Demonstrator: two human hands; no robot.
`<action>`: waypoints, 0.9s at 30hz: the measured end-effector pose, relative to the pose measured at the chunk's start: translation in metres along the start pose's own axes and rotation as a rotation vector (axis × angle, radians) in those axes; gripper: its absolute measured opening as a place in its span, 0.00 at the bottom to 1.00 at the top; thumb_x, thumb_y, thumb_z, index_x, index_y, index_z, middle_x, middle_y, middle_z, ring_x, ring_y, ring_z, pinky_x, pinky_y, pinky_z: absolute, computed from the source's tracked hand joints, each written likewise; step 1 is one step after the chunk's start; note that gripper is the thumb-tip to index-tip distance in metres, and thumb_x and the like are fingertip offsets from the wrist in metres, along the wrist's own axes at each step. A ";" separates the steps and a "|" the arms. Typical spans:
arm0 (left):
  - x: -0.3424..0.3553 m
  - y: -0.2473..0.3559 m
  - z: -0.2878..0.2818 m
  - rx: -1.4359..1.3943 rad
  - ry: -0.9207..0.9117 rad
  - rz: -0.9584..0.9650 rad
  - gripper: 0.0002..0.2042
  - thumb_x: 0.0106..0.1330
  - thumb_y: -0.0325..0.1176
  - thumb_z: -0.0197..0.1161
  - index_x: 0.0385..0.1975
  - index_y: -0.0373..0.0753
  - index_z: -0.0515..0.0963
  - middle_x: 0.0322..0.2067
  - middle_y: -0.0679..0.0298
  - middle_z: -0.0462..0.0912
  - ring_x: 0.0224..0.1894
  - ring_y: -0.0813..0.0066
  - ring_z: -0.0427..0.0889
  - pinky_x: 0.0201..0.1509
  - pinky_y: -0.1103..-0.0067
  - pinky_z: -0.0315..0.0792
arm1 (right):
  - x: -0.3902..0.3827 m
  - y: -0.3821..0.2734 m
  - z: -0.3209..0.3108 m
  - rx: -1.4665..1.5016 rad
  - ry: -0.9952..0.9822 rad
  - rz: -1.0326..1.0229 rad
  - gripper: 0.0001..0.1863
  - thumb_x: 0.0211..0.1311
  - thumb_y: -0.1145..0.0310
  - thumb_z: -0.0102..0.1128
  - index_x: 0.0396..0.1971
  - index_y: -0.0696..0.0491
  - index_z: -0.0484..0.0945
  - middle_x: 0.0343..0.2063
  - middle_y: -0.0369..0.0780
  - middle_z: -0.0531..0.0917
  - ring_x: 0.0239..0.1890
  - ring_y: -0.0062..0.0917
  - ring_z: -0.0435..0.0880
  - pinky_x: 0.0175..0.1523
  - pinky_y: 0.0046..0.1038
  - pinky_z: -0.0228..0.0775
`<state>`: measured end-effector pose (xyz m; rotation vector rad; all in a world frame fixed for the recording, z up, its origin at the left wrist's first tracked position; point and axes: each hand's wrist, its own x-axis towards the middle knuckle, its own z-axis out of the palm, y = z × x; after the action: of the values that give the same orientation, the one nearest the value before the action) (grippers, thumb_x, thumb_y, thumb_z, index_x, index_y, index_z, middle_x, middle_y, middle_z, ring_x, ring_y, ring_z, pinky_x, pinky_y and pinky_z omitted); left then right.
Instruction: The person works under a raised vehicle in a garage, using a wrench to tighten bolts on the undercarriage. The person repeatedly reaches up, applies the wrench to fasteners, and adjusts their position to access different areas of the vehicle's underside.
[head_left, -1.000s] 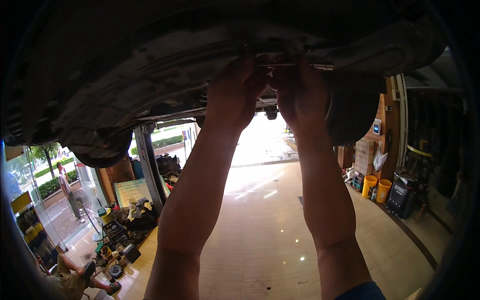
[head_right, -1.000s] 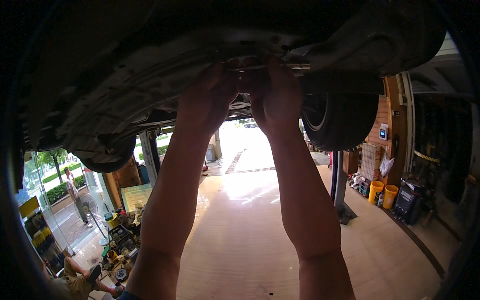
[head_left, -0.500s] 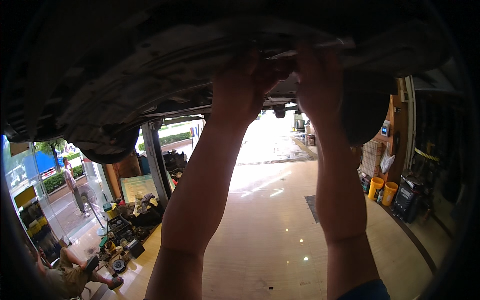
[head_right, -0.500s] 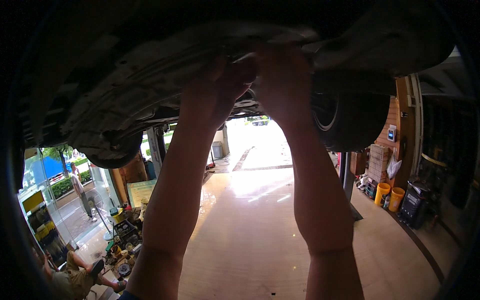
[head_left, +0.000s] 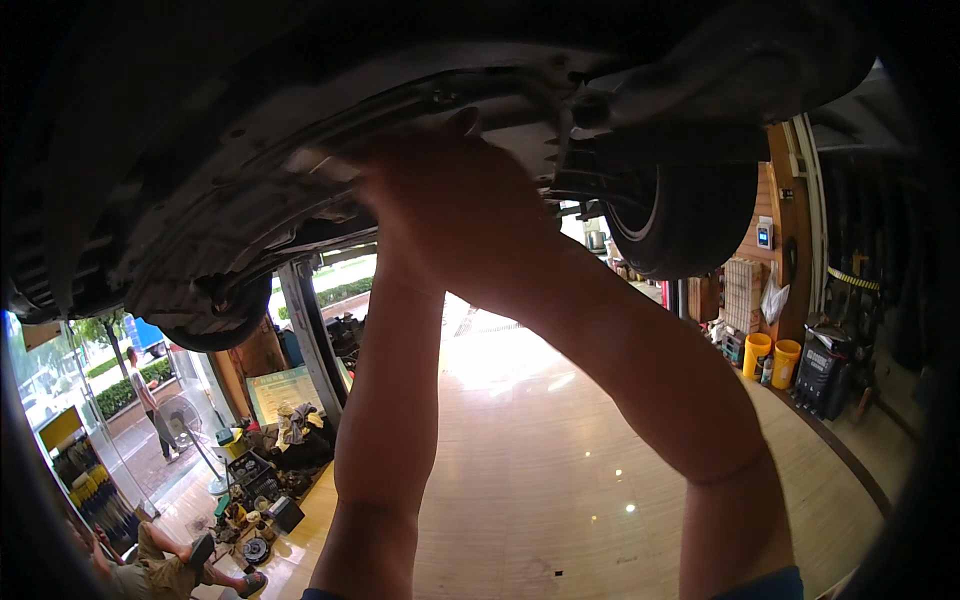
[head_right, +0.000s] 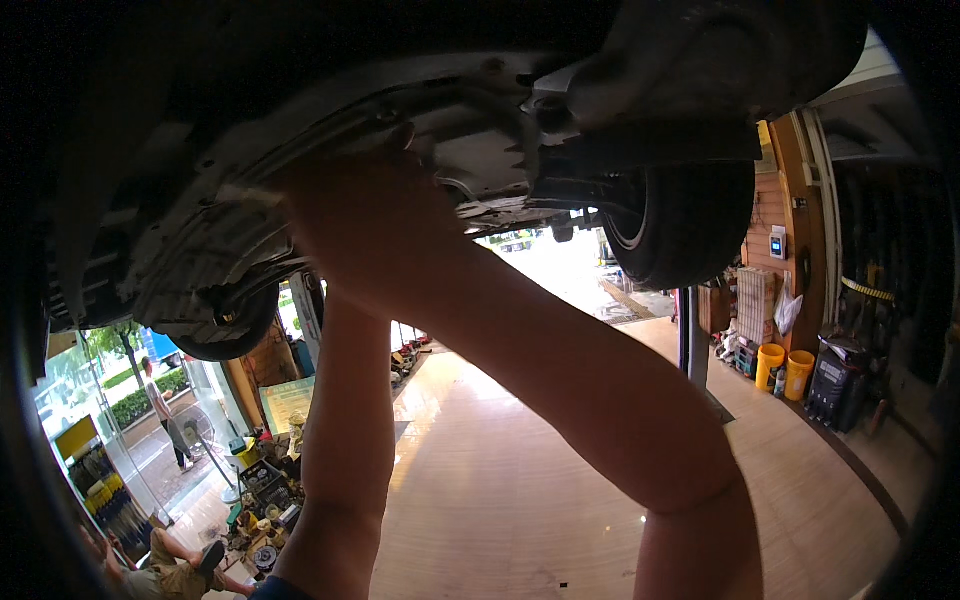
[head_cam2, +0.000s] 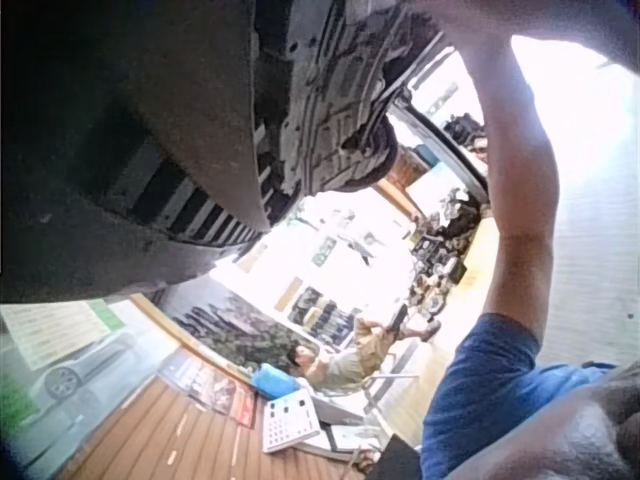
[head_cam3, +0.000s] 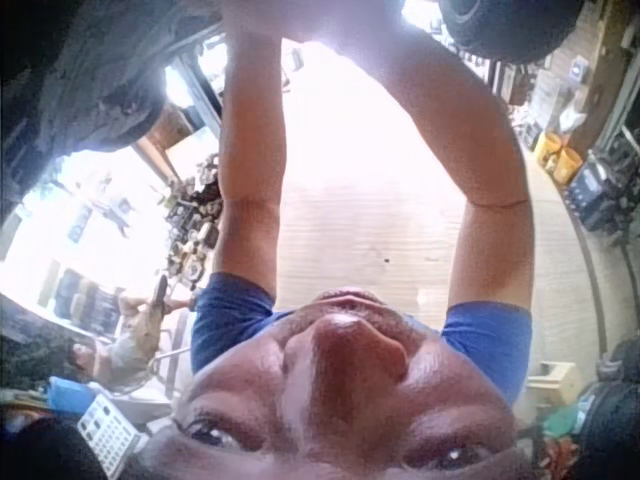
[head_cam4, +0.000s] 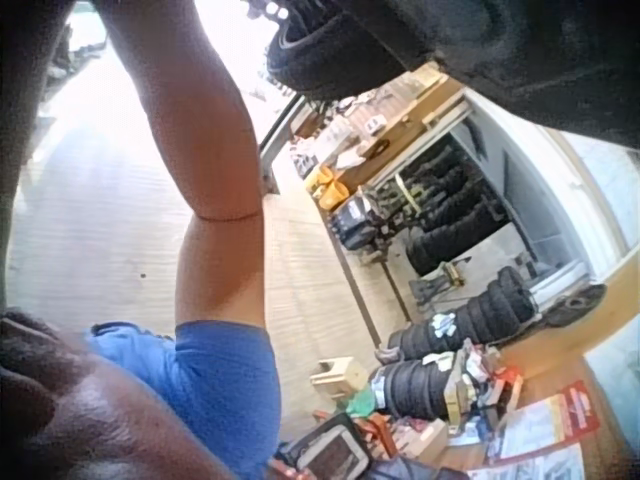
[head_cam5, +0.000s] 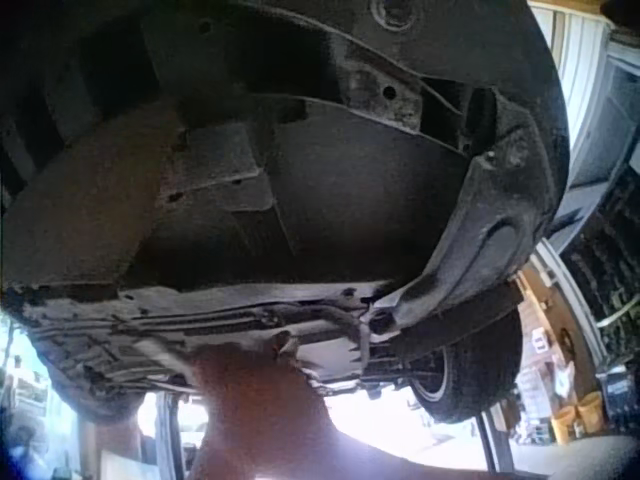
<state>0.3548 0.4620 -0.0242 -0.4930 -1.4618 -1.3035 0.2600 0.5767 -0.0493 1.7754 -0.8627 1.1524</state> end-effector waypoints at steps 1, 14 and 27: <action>-0.005 0.001 -0.009 -0.095 -0.057 -0.027 0.17 0.73 0.38 0.48 0.54 0.35 0.70 0.50 0.52 0.79 0.50 0.57 0.80 0.57 0.62 0.72 | -0.005 0.007 -0.012 0.160 0.011 0.041 0.15 0.65 0.64 0.52 0.48 0.54 0.77 0.46 0.50 0.79 0.45 0.34 0.81 0.48 0.37 0.74; -0.006 0.001 0.040 0.406 -0.115 0.204 0.09 0.70 0.32 0.53 0.46 0.38 0.75 0.44 0.56 0.82 0.48 0.62 0.81 0.52 0.68 0.73 | -0.005 0.099 0.049 2.018 0.436 -0.037 0.13 0.72 0.66 0.46 0.41 0.60 0.76 0.35 0.47 0.85 0.38 0.35 0.86 0.41 0.32 0.80; -0.005 0.003 0.031 1.399 0.046 0.619 0.11 0.69 0.38 0.59 0.45 0.40 0.76 0.37 0.64 0.81 0.37 0.74 0.82 0.40 0.76 0.77 | 0.002 0.097 0.045 1.677 0.406 -0.104 0.12 0.69 0.64 0.50 0.39 0.56 0.78 0.34 0.45 0.84 0.38 0.30 0.85 0.45 0.28 0.76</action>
<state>0.3457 0.4921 -0.0227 0.0619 -1.6142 0.3115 0.1931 0.4947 -0.0315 2.4697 0.7851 2.3264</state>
